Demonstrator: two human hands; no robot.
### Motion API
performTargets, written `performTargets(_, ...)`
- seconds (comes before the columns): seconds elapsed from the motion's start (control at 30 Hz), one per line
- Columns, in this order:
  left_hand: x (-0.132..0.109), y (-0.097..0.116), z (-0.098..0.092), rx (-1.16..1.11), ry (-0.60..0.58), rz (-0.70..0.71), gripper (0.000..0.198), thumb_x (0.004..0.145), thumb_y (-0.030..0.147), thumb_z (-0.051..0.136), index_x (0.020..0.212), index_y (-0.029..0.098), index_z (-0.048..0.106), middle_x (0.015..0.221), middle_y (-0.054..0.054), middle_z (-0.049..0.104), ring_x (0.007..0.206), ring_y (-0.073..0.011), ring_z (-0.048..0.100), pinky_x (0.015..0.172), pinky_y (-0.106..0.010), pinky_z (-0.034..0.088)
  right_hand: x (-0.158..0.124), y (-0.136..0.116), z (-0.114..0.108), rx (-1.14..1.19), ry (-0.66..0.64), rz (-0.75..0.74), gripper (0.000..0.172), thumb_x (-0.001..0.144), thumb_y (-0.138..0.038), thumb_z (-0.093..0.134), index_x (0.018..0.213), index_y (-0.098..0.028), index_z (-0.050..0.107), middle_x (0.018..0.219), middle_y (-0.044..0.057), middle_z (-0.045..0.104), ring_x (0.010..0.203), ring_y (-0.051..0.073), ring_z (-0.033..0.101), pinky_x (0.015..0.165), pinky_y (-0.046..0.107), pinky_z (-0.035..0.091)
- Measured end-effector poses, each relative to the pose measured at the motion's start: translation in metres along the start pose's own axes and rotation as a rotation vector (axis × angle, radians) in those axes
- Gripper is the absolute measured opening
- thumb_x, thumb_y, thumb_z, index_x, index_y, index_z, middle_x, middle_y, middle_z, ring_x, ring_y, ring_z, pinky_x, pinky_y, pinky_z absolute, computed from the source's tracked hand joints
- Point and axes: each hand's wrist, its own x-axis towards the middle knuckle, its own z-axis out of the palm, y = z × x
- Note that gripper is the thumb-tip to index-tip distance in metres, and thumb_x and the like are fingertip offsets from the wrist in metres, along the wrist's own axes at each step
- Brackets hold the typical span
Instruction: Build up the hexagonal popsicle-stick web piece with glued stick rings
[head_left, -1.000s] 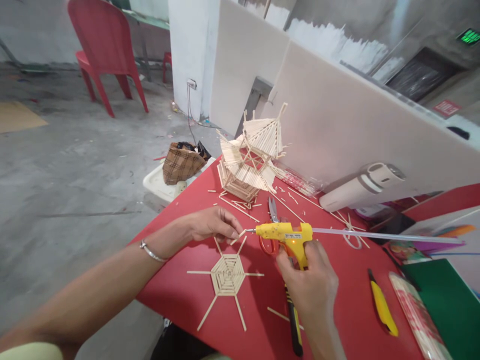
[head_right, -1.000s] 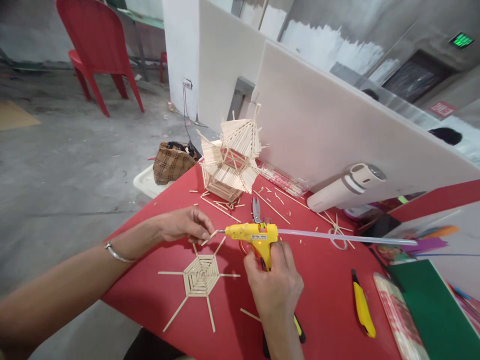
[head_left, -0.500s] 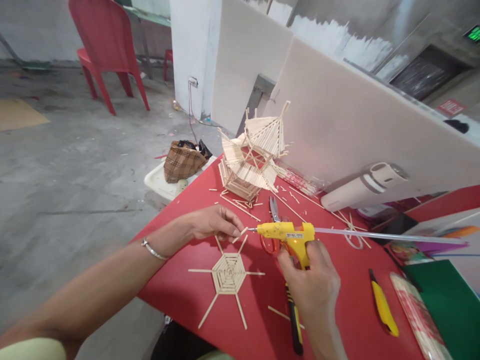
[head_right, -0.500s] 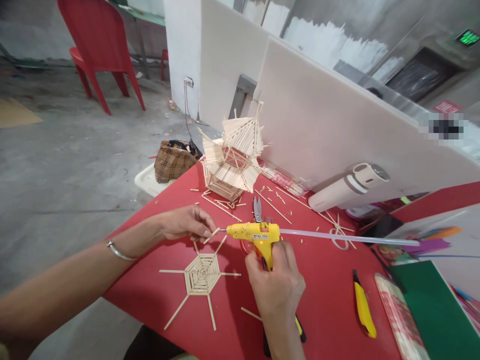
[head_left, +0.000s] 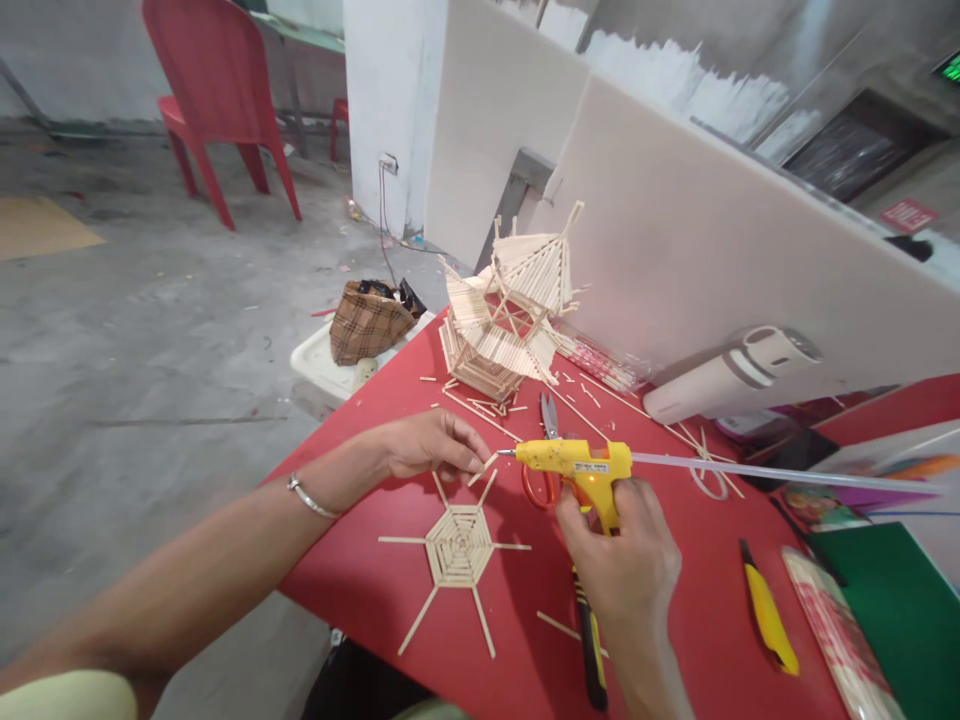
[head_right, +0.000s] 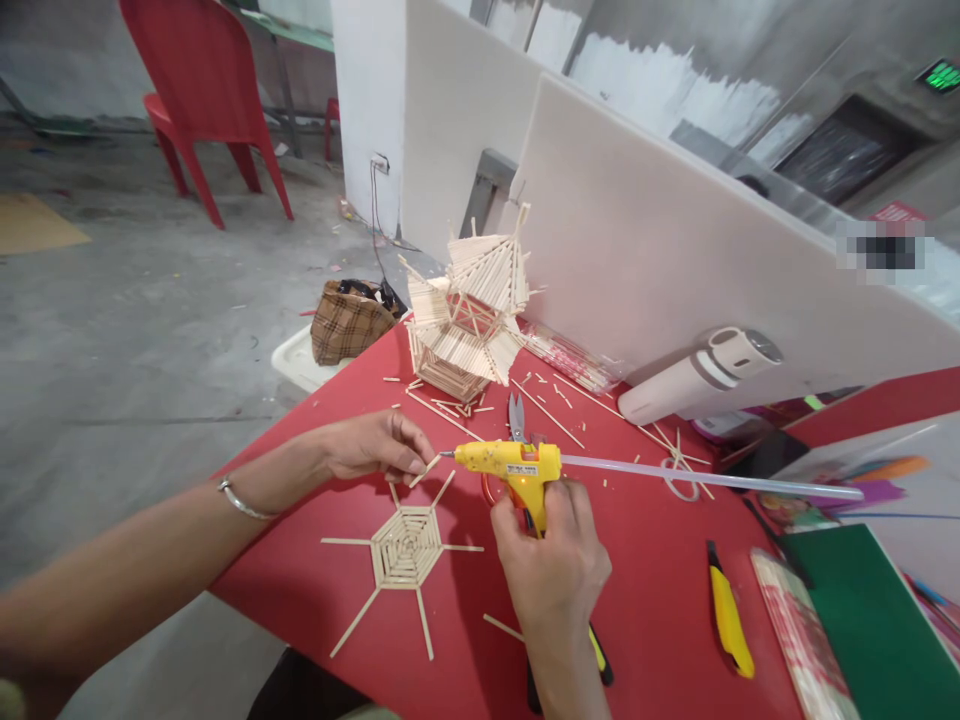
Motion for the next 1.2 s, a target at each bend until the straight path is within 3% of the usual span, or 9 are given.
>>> performTargets(1.2,-0.0013,-0.0016,0.0005,0.061,-0.008,-0.016,0.018,0.063,0.025,0.085,0.078,0.017,0.078,0.061,-0.002,0.071,0.049,-0.0084,0.057,0.047,-0.021,0.043,-0.0029,0.0037,0.0006,0.007,-0.030,0.006,0.016,0.080,-0.036,0.064,0.080,-0.021,0.059,0.080,0.000,0.062,0.064,0.012,0.054,0.053,0.023,0.035)
